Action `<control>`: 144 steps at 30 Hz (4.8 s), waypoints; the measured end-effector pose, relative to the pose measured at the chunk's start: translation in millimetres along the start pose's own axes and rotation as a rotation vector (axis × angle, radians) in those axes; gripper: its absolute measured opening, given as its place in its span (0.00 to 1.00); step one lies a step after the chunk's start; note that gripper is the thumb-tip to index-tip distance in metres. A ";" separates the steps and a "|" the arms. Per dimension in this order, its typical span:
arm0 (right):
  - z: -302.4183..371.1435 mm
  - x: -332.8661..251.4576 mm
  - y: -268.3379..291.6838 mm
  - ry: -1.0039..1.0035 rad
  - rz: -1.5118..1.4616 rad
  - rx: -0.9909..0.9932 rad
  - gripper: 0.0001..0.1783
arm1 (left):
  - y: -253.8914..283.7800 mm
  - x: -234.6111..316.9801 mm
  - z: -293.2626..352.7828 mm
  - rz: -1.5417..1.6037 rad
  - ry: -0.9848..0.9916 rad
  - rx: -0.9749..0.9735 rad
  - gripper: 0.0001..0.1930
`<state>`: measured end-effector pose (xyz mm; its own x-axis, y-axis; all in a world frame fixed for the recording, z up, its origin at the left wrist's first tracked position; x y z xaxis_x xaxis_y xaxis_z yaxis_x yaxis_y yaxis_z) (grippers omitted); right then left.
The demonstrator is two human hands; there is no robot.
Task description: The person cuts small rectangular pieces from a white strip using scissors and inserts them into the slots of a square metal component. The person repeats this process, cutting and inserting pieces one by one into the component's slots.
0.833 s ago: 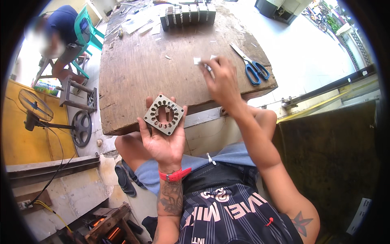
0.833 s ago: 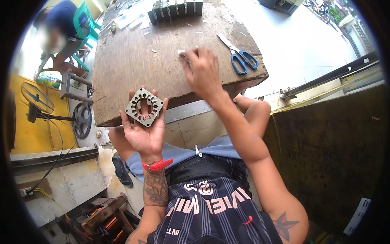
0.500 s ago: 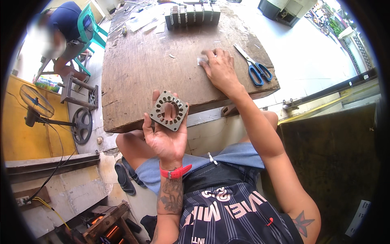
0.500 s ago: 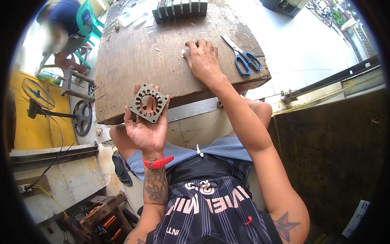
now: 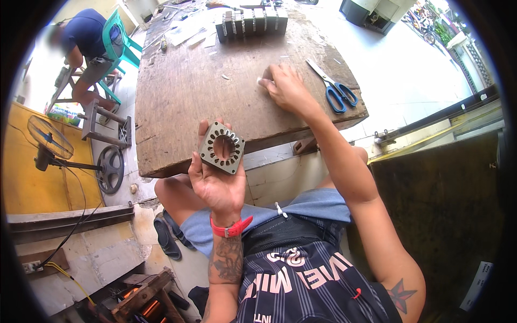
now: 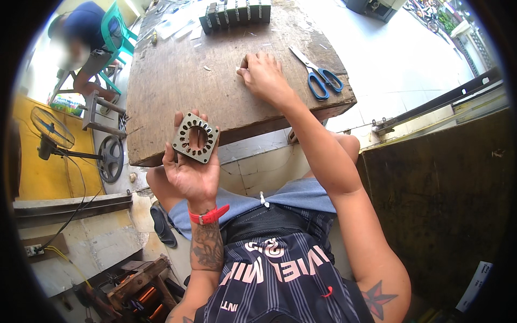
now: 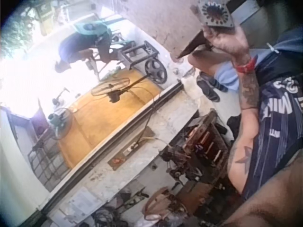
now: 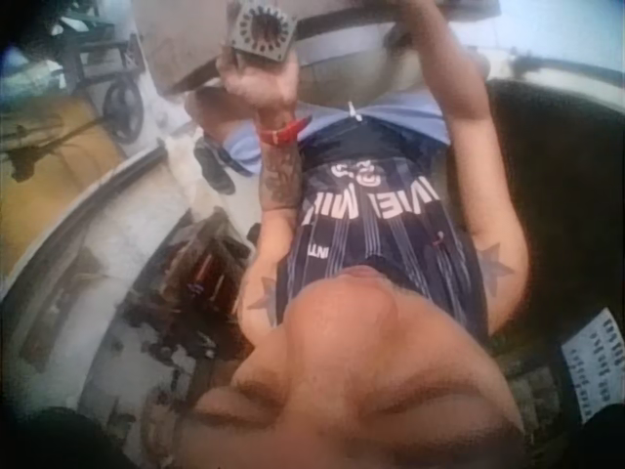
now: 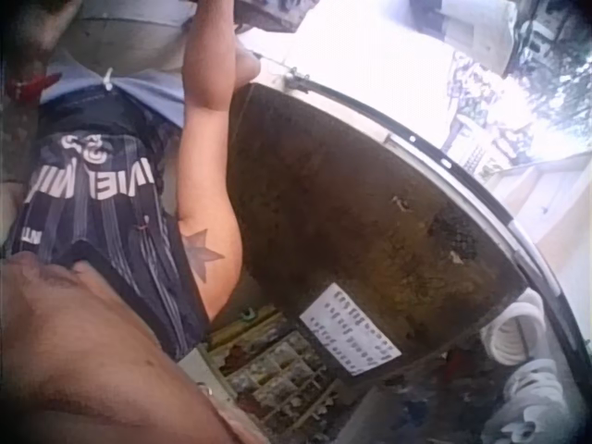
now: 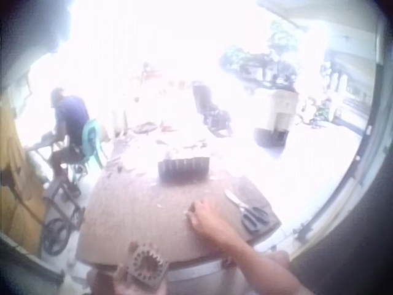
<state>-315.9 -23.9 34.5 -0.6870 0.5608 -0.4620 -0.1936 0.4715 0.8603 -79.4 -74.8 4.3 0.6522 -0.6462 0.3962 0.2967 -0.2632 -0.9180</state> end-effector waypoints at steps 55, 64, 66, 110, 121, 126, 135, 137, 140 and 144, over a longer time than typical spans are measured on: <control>51.9 42.7 16.1 -0.157 -0.517 0.264 0.10 | 20.3 -8.2 1.9 0.217 0.145 0.160 0.33; 98.4 -21.5 35.5 0.267 -0.555 0.235 0.09 | 4.2 0.4 3.0 0.181 0.090 0.007 0.32; 113.8 -42.4 37.4 0.332 -0.399 0.290 0.08 | 2.7 1.7 4.2 0.125 0.052 -0.003 0.34; 134.5 -55.1 -0.4 0.439 0.116 0.140 0.22 | 19.0 10.5 -0.6 0.374 0.067 0.047 0.29; 140.4 -75.8 22.8 0.322 -0.646 0.145 0.19 | -4.4 12.3 12.6 -0.066 -0.046 -0.036 0.34; 143.8 -86.2 25.8 0.414 -0.431 0.255 0.16 | -8.0 9.5 16.8 -0.114 -0.059 -0.041 0.35; 151.4 -90.3 14.8 0.461 -0.454 0.189 0.15 | -8.5 7.4 14.9 -0.165 -0.085 -0.067 0.35; 150.6 -85.4 8.0 0.401 -0.494 0.178 0.16 | -7.0 5.7 13.9 -0.177 -0.078 -0.047 0.35; 151.4 -70.5 -9.6 0.167 -0.751 0.133 0.21 | -6.3 4.0 14.4 -0.146 -0.081 -0.037 0.35; 165.8 -85.6 -4.7 0.280 -0.666 0.222 0.18 | -3.7 6.3 12.7 -0.137 -0.079 -0.045 0.34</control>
<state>-140.0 38.7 34.4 -0.6324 -0.0704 -0.7714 -0.5047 0.7929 0.3415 -67.6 -68.8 10.5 0.6613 -0.5441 0.5164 0.3560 -0.3782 -0.8545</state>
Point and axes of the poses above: each hand's wrist, its own z-axis away from the middle knuckle, its own y-axis out of the back of the hand, x = y × z, the point moved 9 cm from there along -z, towards the middle knuckle, and after that the axes turned 2 degrees about -y, right-handed, at the moved point
